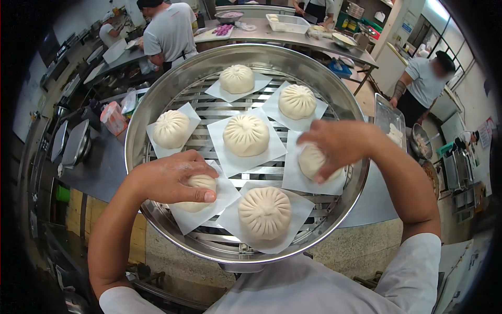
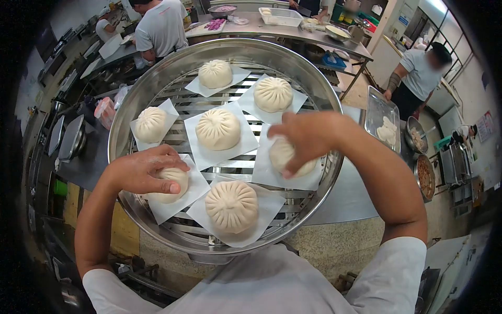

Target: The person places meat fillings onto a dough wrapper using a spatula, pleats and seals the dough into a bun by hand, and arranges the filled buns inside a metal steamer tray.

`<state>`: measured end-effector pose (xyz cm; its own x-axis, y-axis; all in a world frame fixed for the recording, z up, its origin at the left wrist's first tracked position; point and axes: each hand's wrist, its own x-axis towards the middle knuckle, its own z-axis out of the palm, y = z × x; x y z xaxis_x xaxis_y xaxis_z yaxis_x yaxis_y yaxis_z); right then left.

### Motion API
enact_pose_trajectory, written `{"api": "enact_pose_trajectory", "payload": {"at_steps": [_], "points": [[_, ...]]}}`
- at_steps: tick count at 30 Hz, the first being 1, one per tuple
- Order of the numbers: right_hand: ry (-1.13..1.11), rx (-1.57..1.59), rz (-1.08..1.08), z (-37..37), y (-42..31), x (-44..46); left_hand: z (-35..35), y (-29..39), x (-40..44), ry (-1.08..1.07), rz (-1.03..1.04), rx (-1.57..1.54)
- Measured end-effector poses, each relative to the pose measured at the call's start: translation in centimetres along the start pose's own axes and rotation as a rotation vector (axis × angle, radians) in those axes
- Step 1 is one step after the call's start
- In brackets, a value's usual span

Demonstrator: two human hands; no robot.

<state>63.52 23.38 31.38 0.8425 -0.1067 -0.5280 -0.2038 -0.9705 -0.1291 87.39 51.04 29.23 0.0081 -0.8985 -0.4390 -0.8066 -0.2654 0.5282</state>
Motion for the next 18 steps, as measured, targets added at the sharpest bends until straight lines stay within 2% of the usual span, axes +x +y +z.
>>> {"api": "enact_pose_trajectory", "payload": {"at_steps": [2,4,5,8,10,11,13,16,18], "points": [[0.272,0.010,-0.048,-1.8,2.3,1.4,0.2,-0.3,0.2,0.005,0.006,-0.022],[0.434,-0.026,0.074,-3.9,3.7,4.3,0.3,-0.6,0.4,0.039,0.084,-0.024],[0.444,-0.025,0.083,-4.2,4.5,5.8,0.3,-0.3,0.4,0.038,0.091,-0.013],[0.423,-0.058,0.090,-3.7,6.7,10.1,-0.2,0.6,-0.4,0.099,0.062,-0.001],[0.250,-0.042,0.017,-3.3,7.3,12.1,-0.5,0.6,-0.8,0.099,0.010,-0.088],[0.333,-0.042,-0.016,-2.8,7.6,12.4,-0.6,0.1,-0.9,0.103,0.005,-0.091],[0.298,-0.020,-0.018,-3.2,8.1,12.3,-0.7,-1.5,-1.0,0.223,0.162,0.006],[0.278,0.012,-0.007,-3.5,8.2,11.3,-2.4,-2.5,-1.4,0.296,0.207,-0.018],[0.171,0.079,0.121,-4.0,7.9,10.4,-3.4,-3.3,-1.6,0.362,0.206,-0.138]]}}
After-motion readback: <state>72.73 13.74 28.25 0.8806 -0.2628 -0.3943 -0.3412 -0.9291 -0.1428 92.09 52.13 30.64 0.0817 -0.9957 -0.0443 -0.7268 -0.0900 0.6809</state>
